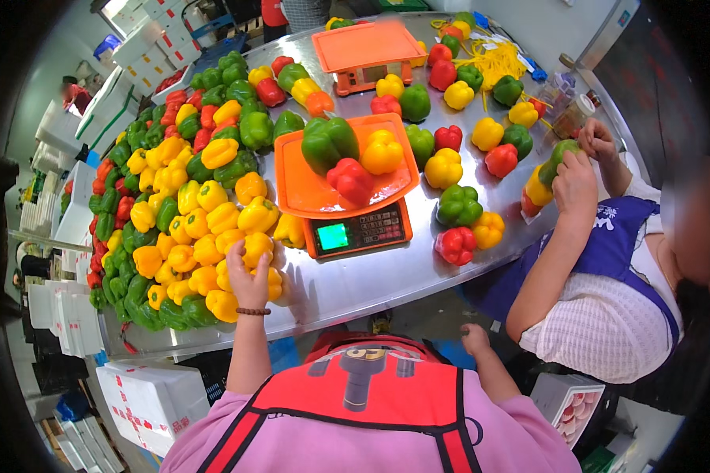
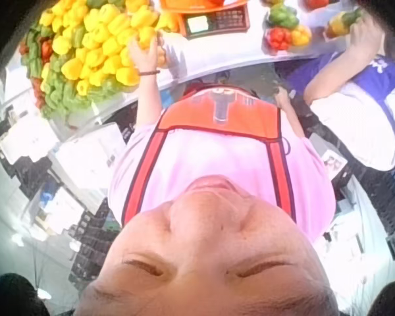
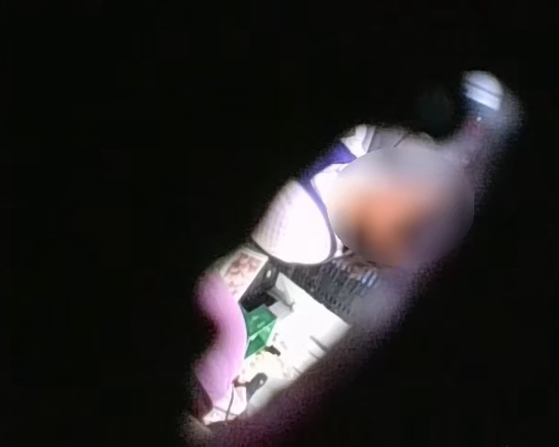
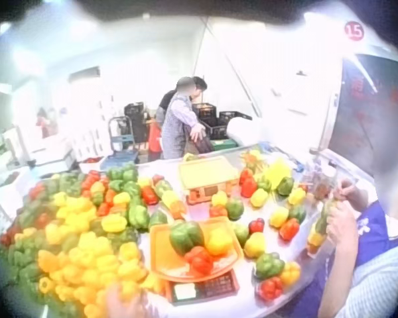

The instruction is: The person selects red, yellow, and green bell peppers from a large pile on a metal table. They place the peppers on a digital scale, then thread them onto a skewer in a repeating color pattern. The person uses a yellow rubber band to secure the peppers on the skewer and places the finished product on the table.

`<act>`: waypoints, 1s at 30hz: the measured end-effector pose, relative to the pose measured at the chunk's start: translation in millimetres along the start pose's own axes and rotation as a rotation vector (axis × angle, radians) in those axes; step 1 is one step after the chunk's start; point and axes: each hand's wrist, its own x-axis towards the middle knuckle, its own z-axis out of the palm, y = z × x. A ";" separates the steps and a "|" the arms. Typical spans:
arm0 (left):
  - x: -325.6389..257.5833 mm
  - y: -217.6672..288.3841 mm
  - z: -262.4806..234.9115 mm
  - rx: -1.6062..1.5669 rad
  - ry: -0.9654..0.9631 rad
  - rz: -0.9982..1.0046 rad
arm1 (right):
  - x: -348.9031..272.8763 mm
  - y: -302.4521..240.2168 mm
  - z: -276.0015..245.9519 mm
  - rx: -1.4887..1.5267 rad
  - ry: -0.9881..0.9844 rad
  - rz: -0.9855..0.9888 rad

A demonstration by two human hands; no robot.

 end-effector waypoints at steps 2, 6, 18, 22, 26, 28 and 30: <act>-8.1 -1.0 1.7 0.028 -0.003 0.036 | 10.1 -23.7 -25.5 0.046 -0.302 0.070; -18.5 12.1 3.0 -0.026 -0.093 0.016 | -1.2 -130.2 -83.1 0.062 -0.338 -0.188; -40.8 22.0 5.1 -0.137 -0.064 0.110 | 68.8 -395.6 -182.8 0.534 0.476 -0.796; -42.6 19.4 -6.0 -0.083 -0.055 0.060 | 100.0 -416.0 -191.9 0.223 0.613 -0.770; -52.2 -0.8 -18.6 -0.050 -0.076 0.004 | 108.8 -429.8 -189.2 0.181 0.539 -0.650; -55.0 -7.7 -23.0 -0.038 -0.071 -0.020 | 116.8 -430.2 -178.5 0.357 0.468 -0.603; -56.4 -14.4 -25.0 -0.034 -0.067 -0.033 | 119.9 -428.3 -173.2 0.456 0.425 -0.570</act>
